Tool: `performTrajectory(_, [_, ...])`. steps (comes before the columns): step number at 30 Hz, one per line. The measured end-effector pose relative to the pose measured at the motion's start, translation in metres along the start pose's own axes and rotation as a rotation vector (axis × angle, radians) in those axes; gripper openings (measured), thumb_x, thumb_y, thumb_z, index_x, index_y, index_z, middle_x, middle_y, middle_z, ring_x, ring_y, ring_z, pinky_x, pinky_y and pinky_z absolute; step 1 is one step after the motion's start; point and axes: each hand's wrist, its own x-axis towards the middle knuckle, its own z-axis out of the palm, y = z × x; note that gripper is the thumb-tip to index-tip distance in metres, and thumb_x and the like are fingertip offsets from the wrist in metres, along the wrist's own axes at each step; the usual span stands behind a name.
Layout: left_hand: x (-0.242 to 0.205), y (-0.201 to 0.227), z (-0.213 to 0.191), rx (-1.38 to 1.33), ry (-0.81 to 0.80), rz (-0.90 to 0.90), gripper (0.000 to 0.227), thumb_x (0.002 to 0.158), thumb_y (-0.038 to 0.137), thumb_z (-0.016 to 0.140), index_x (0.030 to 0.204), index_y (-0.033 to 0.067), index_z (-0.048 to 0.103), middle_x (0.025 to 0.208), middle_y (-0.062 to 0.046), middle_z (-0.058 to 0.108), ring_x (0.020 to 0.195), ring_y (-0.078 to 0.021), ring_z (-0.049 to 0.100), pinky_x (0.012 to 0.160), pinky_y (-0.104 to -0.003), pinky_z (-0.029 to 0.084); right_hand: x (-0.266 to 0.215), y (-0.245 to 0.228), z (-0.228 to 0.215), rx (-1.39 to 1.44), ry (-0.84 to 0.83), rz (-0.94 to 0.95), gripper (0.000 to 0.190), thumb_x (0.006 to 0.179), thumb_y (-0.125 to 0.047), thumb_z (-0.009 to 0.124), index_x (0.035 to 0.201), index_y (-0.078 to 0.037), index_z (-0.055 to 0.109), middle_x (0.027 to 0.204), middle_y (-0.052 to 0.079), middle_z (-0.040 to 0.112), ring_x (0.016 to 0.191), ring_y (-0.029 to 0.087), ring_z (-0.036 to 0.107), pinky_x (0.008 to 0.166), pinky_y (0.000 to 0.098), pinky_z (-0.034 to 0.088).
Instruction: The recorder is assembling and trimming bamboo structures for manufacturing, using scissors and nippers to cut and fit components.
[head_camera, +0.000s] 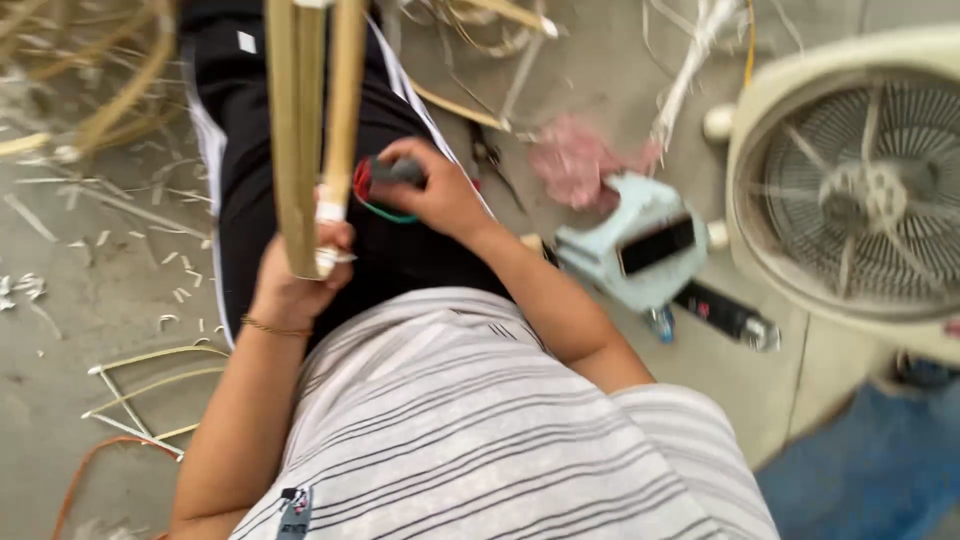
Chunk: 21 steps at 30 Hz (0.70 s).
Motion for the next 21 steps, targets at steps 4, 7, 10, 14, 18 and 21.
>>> performTrajectory(4, [0.000, 0.013, -0.014, 0.051, 0.008, -0.026, 0.053, 0.099, 0.007, 0.054, 0.150, 0.0161, 0.045, 0.081, -0.002, 0.061, 0.047, -0.0073, 0.050, 0.039, -0.021, 0.039, -0.040, 0.118, -0.086, 0.185, 0.435, 0.285, 0.037, 0.092, -0.029, 0.075, 0.119, -0.008, 0.060, 0.099, 0.002, 0.069, 0.086, 0.012, 0.064, 0.077, 0.0317, 0.056])
performTrajectory(7, [0.001, 0.021, -0.018, 0.087, -0.019, -0.001, 0.053, 0.101, 0.005, 0.052, 0.153, 0.0138, 0.047, 0.084, -0.002, 0.062, 0.048, -0.0058, 0.049, 0.040, -0.021, 0.039, -0.081, 0.228, -0.156, -0.318, 0.651, 0.238, 0.038, 0.100, -0.030, 0.079, 0.119, -0.003, 0.061, 0.107, 0.008, 0.066, 0.096, 0.019, 0.063, 0.087, 0.0360, 0.053])
performTrajectory(10, [-0.003, 0.019, -0.012, 0.086, 0.025, 0.003, 0.053, 0.102, 0.005, 0.051, 0.154, 0.0136, 0.046, 0.083, -0.002, 0.062, 0.049, -0.0058, 0.049, 0.041, -0.021, 0.039, -0.103, 0.254, -0.192, 0.043, 0.681, 0.672, 0.051, 0.090, -0.037, 0.074, 0.120, 0.000, 0.057, 0.105, 0.013, 0.065, 0.088, 0.026, 0.063, 0.079, 0.0439, 0.053])
performTrajectory(14, [-0.013, 0.023, -0.008, 0.093, 0.065, 0.021, 0.056, 0.101, 0.004, 0.050, 0.156, 0.0128, 0.046, 0.083, -0.001, 0.062, 0.052, -0.0058, 0.051, 0.042, -0.022, 0.040, -0.073, 0.175, -0.151, -0.635, 0.442, 0.270, 0.045, 0.089, -0.031, 0.081, 0.120, -0.004, 0.062, 0.123, 0.019, 0.062, 0.118, 0.036, 0.057, 0.100, 0.0444, 0.046])
performTrajectory(18, [-0.019, 0.029, -0.011, 0.056, 0.055, 0.059, 0.059, 0.100, 0.004, 0.049, 0.158, 0.0127, 0.045, 0.085, -0.002, 0.063, 0.053, -0.0064, 0.050, 0.044, -0.022, 0.041, -0.035, -0.004, -0.050, -0.396, 0.245, -0.159, 0.024, 0.095, -0.020, 0.071, 0.117, -0.010, 0.071, 0.130, 0.011, 0.065, 0.125, 0.029, 0.062, 0.109, 0.0407, 0.050])
performTrajectory(21, [-0.020, 0.028, -0.020, 0.015, 0.030, 0.093, 0.058, 0.100, 0.004, 0.049, 0.157, 0.0129, 0.044, 0.086, -0.003, 0.063, 0.052, -0.0077, 0.050, 0.044, -0.023, 0.041, -0.018, -0.012, 0.001, -0.534, 0.032, -0.348, 0.033, 0.095, -0.021, 0.073, 0.125, -0.009, 0.067, 0.134, 0.012, 0.063, 0.126, 0.032, 0.060, 0.109, 0.0438, 0.048])
